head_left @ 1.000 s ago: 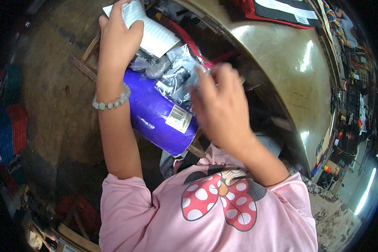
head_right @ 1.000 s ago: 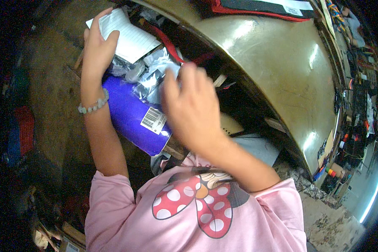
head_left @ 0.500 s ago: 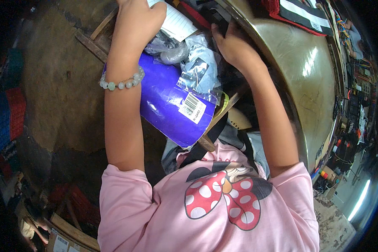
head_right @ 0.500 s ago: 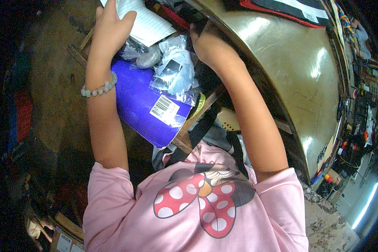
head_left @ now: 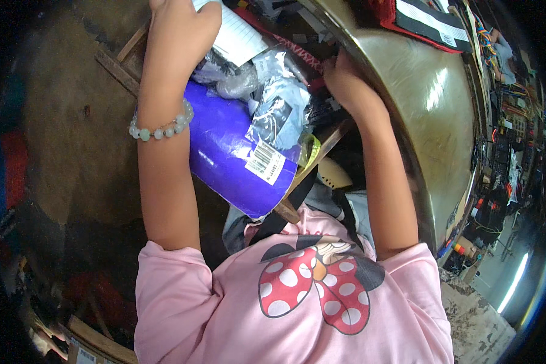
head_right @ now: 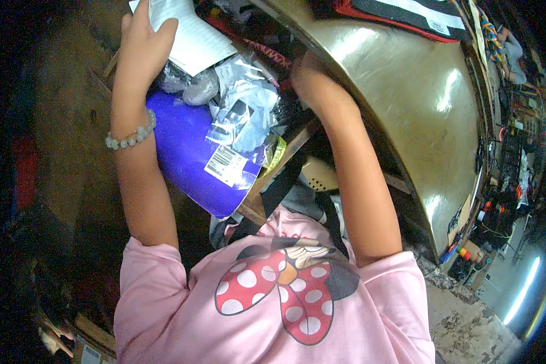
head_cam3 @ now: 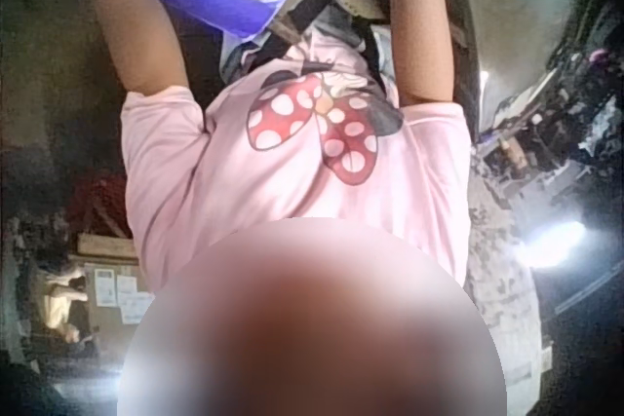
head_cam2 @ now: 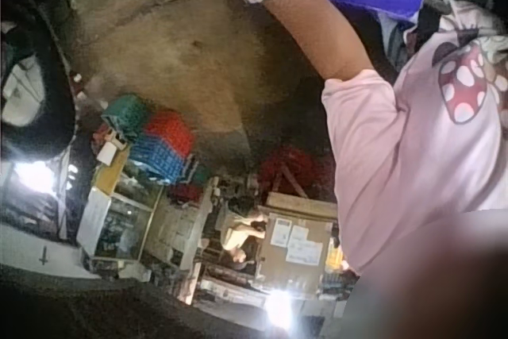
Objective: The person searches a drawer for small black plastic clips, then uses a hot glue gun to attach clips to the ends of several fabric straps. The person handles black-and-white striped straps and red-yellow-green striped straps, applying glue and pressing clips onto strap ends.
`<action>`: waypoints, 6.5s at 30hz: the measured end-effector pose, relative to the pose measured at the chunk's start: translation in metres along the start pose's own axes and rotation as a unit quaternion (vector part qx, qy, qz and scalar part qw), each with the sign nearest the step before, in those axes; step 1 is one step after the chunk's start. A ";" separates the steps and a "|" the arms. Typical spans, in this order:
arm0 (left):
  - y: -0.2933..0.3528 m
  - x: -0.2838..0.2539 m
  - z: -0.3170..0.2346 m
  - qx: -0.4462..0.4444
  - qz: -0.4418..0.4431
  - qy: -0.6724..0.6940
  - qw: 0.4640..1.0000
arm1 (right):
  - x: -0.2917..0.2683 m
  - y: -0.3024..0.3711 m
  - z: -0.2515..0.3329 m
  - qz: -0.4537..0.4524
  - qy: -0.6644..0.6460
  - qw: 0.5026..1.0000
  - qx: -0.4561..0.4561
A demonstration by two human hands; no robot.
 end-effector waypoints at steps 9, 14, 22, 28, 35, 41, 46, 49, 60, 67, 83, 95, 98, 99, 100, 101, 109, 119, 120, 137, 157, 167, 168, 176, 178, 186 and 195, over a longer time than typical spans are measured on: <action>0.002 -0.002 -0.006 -0.033 0.042 0.044 0.998 | 0.000 0.028 0.029 0.145 0.105 0.984 0.005; -0.001 0.000 -0.001 -0.009 0.035 0.061 0.997 | 0.014 0.066 0.053 -0.042 0.090 0.967 -0.234; -0.003 0.006 0.000 -0.015 0.030 0.072 0.997 | 0.007 0.046 0.030 -0.010 0.034 0.997 -0.071; -0.014 0.006 0.001 -0.002 0.005 0.077 0.997 | 0.025 0.019 0.039 -0.077 -0.083 0.957 -0.268; -0.002 0.006 -0.006 0.006 -0.029 0.119 0.992 | 0.004 0.027 0.005 -0.013 0.144 0.977 -0.159; 0.006 -0.004 -0.017 -0.043 0.025 0.121 0.991 | -0.006 -0.018 -0.011 0.135 0.221 0.966 -0.014; 0.016 -0.006 -0.019 -0.024 -0.004 0.137 0.990 | -0.002 0.000 -0.028 0.001 0.142 0.986 -0.085; 0.008 -0.002 -0.018 -0.036 0.023 0.119 0.992 | 0.001 -0.034 -0.037 -0.137 0.224 0.948 -0.182; 0.006 0.008 -0.021 -0.052 -0.011 0.135 0.989 | 0.003 0.026 -0.021 0.009 0.088 0.972 -0.216; -0.004 0.018 -0.028 -0.079 0.034 0.090 0.992 | -0.016 0.027 0.006 0.063 0.173 0.981 -0.055; -0.010 0.022 -0.015 -0.078 0.083 0.103 0.988 | 0.007 -0.074 -0.063 -0.084 0.043 0.990 -0.103; -0.011 0.019 -0.005 -0.055 0.073 0.120 0.989 | 0.008 -0.007 -0.024 -0.028 0.072 0.986 -0.151; -0.012 0.020 -0.007 -0.066 0.067 0.109 0.990 | 0.003 -0.049 -0.035 -0.081 0.102 0.989 -0.069; -0.012 0.020 -0.006 -0.063 0.064 0.111 0.990 | 0.003 -0.052 -0.036 -0.068 0.110 0.992 0.006; -0.012 0.021 -0.006 -0.059 0.062 0.113 0.990 | 0.003 -0.051 -0.029 -0.044 0.148 0.987 -0.036; -0.011 0.021 -0.006 -0.054 0.060 0.116 0.990 | 0.001 -0.042 -0.023 -0.040 0.158 0.985 -0.048; -0.012 0.008 -0.006 -0.056 0.034 0.166 0.984 | -0.055 0.124 0.025 -0.108 0.047 0.973 -0.197; -0.009 0.038 -0.017 -0.160 0.109 0.143 0.971 | -0.005 0.124 -0.007 -0.160 0.006 0.947 -0.279; -0.008 0.044 -0.025 -0.184 0.135 0.156 0.961 | -0.006 0.123 -0.012 -0.146 -0.007 0.949 -0.280; -0.007 0.119 -0.027 0.054 0.202 -0.466 0.860 | 0.006 0.140 0.033 -0.040 -0.066 0.903 -0.423; -0.017 0.096 -0.024 0.353 0.210 -0.232 0.882 | 0.021 0.051 0.017 0.006 -0.024 0.991 -0.129; 0.037 0.087 -0.045 0.209 0.257 -0.369 0.868 | 0.005 0.047 0.008 -0.016 -0.122 0.985 -0.122; 0.040 0.073 -0.049 0.164 0.289 -0.409 0.850 | -0.001 0.060 0.014 -0.045 -0.141 0.980 -0.133; 0.123 -0.105 -0.044 -0.051 0.016 -0.081 0.995 | -0.007 0.059 0.050 -0.216 -0.079 0.912 -0.339; 0.148 -0.119 -0.021 -0.240 -0.059 0.034 0.968 | -0.004 0.025 0.051 -0.099 -0.149 0.944 -0.276; 0.132 -0.067 -0.050 -0.144 0.138 0.468 0.861 | -0.020 0.096 0.008 -0.103 -0.327 0.864 -0.368; 0.079 0.084 -0.050 0.019 0.216 -0.442 0.870 | -0.023 0.227 -0.085 -0.117 -0.549 0.827 -0.019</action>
Point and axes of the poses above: each hand's wrist, its own y-axis away from the middle knuckle, its own x-axis out of the palm, z = x × y, the point moved 2 cm from there along -y, towards the middle knuckle, and after that the axes turned 15 degrees about -x, right-handed, at the moved point
